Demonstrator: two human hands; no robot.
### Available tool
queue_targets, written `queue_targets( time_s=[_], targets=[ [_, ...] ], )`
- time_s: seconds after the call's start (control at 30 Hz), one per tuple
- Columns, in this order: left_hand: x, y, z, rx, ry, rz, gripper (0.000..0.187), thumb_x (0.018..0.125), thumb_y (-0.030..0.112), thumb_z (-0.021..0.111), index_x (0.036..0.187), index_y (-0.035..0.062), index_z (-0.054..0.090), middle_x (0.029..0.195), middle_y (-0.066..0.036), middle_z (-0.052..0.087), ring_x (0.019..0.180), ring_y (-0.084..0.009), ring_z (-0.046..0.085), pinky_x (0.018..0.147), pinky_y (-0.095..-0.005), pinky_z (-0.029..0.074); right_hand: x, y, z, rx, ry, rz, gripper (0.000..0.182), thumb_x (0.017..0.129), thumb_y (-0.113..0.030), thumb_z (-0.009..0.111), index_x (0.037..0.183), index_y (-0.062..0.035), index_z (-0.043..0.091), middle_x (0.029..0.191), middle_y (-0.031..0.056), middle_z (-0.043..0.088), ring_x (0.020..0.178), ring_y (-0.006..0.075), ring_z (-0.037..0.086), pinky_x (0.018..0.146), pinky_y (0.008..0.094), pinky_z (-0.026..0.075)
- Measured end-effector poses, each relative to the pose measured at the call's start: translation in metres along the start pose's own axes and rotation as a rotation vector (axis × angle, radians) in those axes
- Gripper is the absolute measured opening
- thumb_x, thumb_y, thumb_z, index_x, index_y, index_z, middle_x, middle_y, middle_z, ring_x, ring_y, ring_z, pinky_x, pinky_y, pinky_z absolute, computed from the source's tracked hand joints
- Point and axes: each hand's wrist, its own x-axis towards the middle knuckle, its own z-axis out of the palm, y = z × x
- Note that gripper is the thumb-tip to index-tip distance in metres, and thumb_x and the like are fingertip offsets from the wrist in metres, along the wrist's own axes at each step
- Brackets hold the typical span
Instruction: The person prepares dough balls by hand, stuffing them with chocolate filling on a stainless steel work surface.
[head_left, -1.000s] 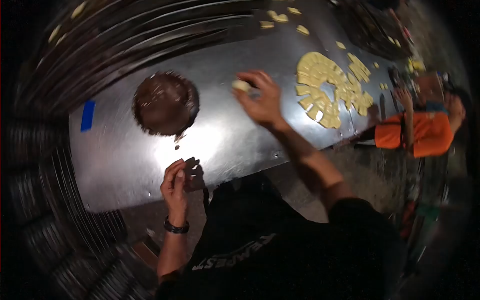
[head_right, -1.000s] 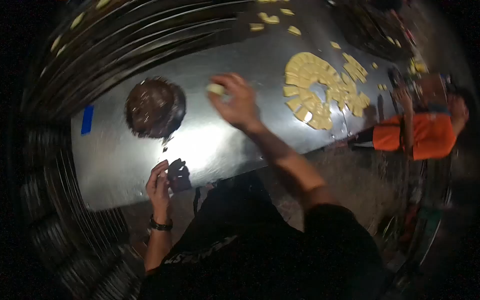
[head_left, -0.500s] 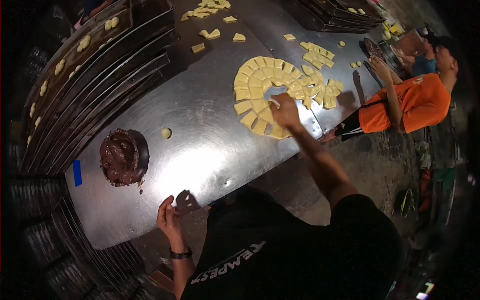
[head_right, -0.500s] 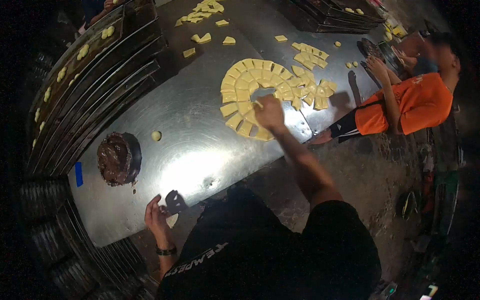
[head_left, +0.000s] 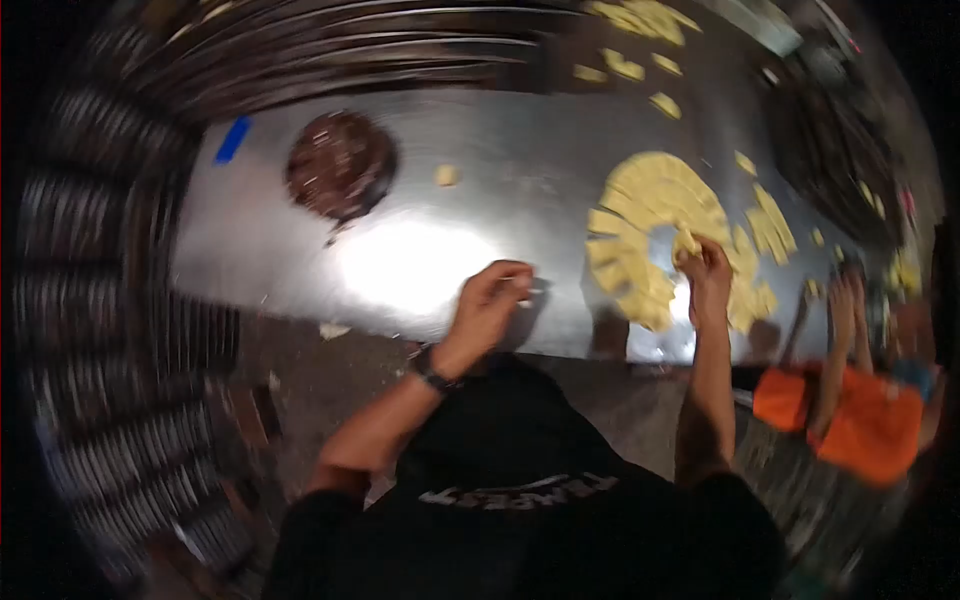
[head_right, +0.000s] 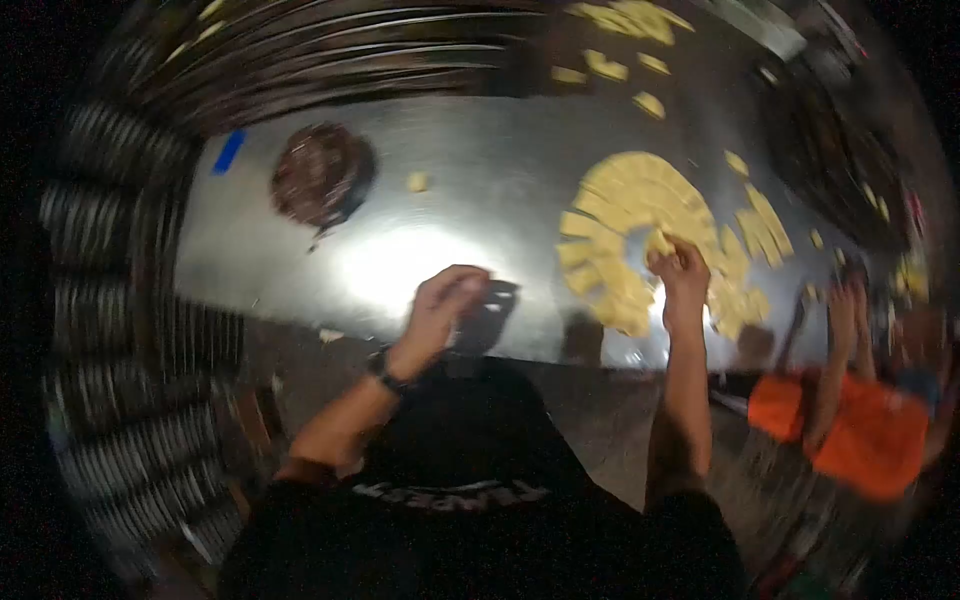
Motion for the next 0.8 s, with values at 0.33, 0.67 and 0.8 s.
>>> queue_targets(
  time_s=[0.33, 0.67, 0.8],
  targets=[
    [0.002, 0.043, -0.05, -0.183, 0.333, 0.173, 0.031, 0.09, 0.015, 0.061, 0.116, -0.0005, 0.053, 0.091, -0.005, 0.06, 0.084, -0.0101, 0.056, 0.077, -0.0257, 0.046, -0.094, -0.025, 0.22, 0.742, -0.854, 0.452, 0.068, 0.08, 0.001, 0.065, 0.138, -0.0062, 0.032, 0.107, 0.0118, 0.058, 0.092, 0.0183, 0.061, 0.078, 0.0285, 0.051],
    [-0.024, 0.005, -0.168, -0.337, 0.577, 0.337, 0.059, 0.094, 0.026, 0.052, 0.141, 0.0028, 0.026, 0.142, -0.012, 0.032, 0.122, -0.0233, 0.039, 0.099, -0.0355, 0.035, -0.085, -0.05, 0.341, 0.144, -1.465, 0.766, 0.07, 0.083, -0.008, 0.068, 0.143, -0.0132, 0.031, 0.095, 0.0035, 0.061, 0.083, 0.0108, 0.061, 0.07, 0.0226, 0.052],
    [-0.036, 0.001, -0.23, -0.405, 0.647, 0.295, 0.037, 0.098, 0.03, 0.045, 0.123, 0.0023, 0.05, 0.113, -0.009, 0.057, 0.099, -0.0153, 0.056, 0.082, -0.0272, 0.043, -0.045, -0.089, 0.413, -0.163, -1.222, -0.141, 0.049, 0.078, 0.003, 0.063, 0.125, -0.0081, 0.054, 0.105, 0.0042, 0.062, 0.096, 0.0156, 0.059, 0.087, 0.0291, 0.049]
  ],
)
